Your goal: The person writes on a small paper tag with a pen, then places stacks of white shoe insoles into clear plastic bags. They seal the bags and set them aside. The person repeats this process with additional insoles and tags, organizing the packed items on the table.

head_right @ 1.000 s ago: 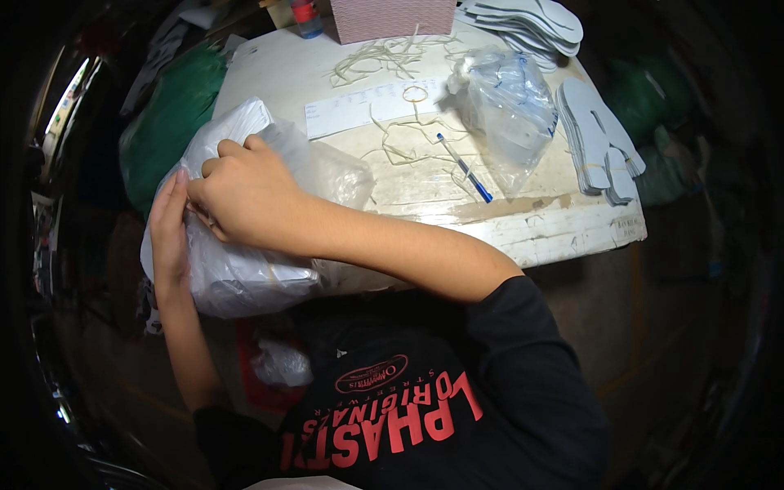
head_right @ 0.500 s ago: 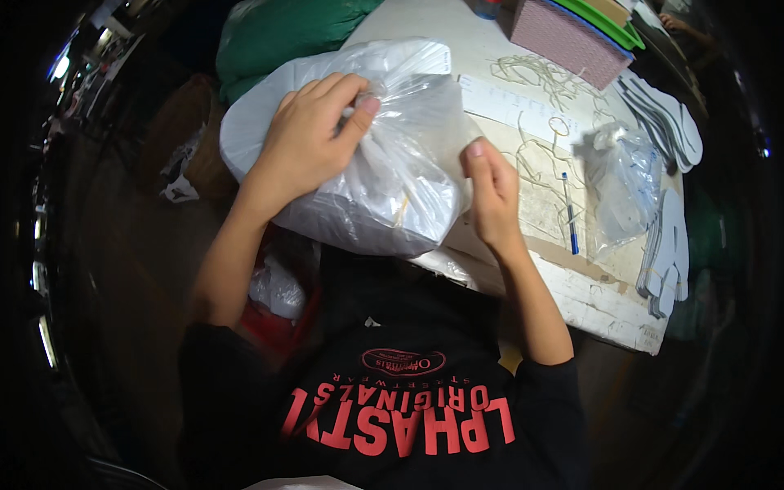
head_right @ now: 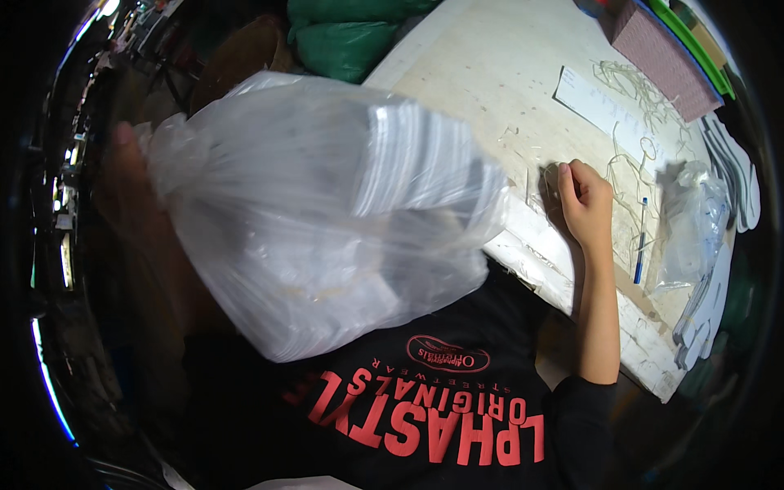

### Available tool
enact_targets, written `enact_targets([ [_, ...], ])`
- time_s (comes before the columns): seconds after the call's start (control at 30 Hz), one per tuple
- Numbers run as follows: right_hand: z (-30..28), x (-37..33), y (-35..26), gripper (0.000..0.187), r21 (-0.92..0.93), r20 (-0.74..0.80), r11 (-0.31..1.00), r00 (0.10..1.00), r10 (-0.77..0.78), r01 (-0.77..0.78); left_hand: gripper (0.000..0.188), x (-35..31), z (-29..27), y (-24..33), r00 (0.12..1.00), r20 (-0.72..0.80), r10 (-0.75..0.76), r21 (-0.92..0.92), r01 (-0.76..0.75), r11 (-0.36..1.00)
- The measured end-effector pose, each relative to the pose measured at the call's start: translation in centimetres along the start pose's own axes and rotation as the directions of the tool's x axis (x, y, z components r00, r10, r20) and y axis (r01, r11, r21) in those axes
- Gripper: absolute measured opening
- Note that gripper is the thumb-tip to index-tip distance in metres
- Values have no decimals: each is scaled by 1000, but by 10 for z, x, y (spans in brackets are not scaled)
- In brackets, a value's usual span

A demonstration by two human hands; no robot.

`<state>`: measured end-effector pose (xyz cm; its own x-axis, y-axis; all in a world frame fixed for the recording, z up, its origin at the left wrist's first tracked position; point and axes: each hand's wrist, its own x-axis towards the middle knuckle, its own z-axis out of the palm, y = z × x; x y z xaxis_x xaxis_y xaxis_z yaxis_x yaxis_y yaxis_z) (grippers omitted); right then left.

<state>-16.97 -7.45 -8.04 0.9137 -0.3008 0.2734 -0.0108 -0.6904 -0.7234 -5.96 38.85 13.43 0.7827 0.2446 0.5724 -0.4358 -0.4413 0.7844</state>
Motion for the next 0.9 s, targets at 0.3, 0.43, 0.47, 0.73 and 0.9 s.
enact_targets([
  [0.3, -5, 3, -16, 35, -76, 16, 997, 1000, 8, -7, 36, 14, -82, -77, 971, -233, 60, 173, -20, 985],
  [0.43, -3, 9, -28, 33, -156, 51, 987, 998, -26, 34, 42, -13, -91, -158, 993, -38, -113, 302, 119, 946],
  [0.47, -1, 9, -30, 32, -171, 53, 984, 998, -45, 54, 44, -23, -94, -189, 980, 29, -196, 340, 175, 924],
  [0.73, -3, 8, -30, 27, -205, 71, 974, 994, -86, 99, 51, -128, -48, -416, 463, 0, -886, -105, 881, 461],
  [0.9, -2, 11, -34, 27, -212, 70, 974, 995, -68, 82, 58, -93, -14, -389, 556, 102, -825, -187, 825, 533],
])
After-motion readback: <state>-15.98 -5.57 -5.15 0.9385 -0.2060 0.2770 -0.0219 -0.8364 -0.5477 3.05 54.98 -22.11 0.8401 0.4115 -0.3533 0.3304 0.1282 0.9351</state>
